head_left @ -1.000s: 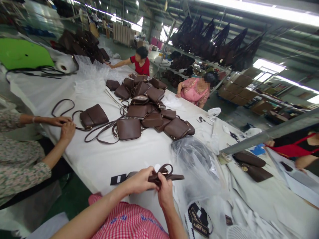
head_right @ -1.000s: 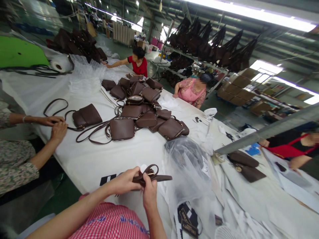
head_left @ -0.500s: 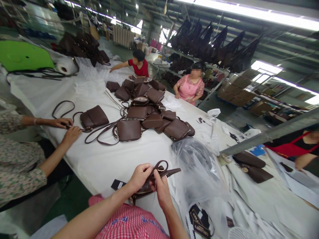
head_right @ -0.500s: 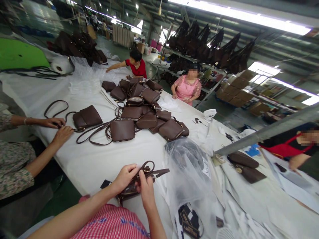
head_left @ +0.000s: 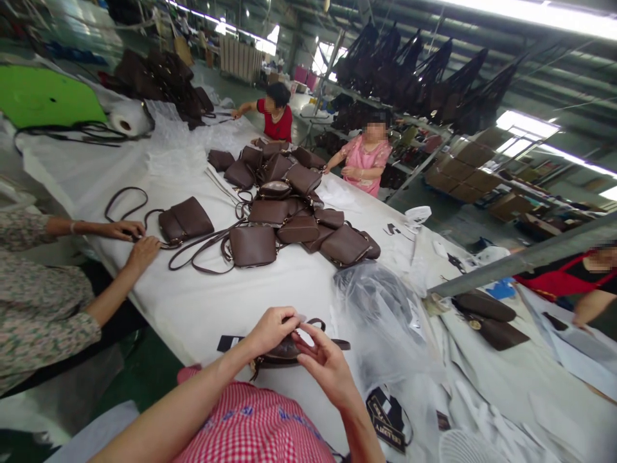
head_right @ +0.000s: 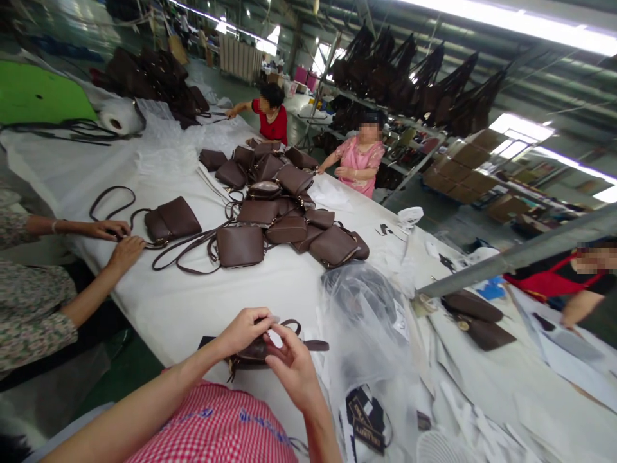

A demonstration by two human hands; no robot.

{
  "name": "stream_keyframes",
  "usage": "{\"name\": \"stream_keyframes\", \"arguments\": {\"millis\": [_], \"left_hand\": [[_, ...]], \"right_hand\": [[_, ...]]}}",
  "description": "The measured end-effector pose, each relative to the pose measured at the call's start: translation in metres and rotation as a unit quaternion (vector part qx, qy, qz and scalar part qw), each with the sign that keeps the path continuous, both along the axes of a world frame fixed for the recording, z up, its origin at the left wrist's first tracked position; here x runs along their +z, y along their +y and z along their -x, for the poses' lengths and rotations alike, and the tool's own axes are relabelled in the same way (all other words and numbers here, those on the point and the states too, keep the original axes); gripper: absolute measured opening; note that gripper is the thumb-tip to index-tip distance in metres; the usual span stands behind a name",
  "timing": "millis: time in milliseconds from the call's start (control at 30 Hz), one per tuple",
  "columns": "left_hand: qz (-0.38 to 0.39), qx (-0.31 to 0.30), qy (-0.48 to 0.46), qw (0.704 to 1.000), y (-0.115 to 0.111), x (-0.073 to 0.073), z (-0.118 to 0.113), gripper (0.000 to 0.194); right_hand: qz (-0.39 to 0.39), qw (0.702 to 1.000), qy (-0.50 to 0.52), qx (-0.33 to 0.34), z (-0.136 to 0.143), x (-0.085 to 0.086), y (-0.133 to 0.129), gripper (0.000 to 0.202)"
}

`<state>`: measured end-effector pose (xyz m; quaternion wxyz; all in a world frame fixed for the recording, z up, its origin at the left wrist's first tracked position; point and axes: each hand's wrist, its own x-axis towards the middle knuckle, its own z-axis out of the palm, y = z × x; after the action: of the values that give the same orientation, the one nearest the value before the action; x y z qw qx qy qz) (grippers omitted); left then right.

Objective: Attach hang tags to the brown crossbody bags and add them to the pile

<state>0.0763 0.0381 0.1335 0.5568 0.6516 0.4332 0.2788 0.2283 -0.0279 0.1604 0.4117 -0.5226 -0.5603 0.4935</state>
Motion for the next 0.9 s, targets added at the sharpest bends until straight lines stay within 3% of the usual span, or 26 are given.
{"name": "stream_keyframes", "arguments": {"millis": [100, 367, 500, 700, 900], "left_hand": [[-0.005, -0.020, -0.001, 1.000, -0.001, -0.001, 0.001, 0.031], [-0.090, -0.027, 0.019, 0.995, -0.006, 0.009, 0.002, 0.033], [-0.099, -0.050, 0.015, 0.994, -0.009, 0.008, 0.000, 0.030], [-0.085, 0.014, 0.022, 0.996, -0.018, 0.000, -0.005, 0.027], [-0.113, 0.041, 0.062, 0.991, -0.022, 0.001, -0.006, 0.020]], "right_hand": [[-0.032, 0.998, -0.046, -0.010, -0.002, 0.002, 0.002, 0.015], [0.125, 0.979, 0.091, -0.130, 0.005, 0.003, 0.000, 0.036], [0.171, 0.974, 0.076, -0.130, 0.004, 0.000, 0.000, 0.042], [0.206, 0.974, 0.009, -0.097, 0.007, -0.001, 0.001, 0.037], [0.243, 0.958, 0.075, -0.131, 0.009, -0.003, 0.001, 0.030]]}}
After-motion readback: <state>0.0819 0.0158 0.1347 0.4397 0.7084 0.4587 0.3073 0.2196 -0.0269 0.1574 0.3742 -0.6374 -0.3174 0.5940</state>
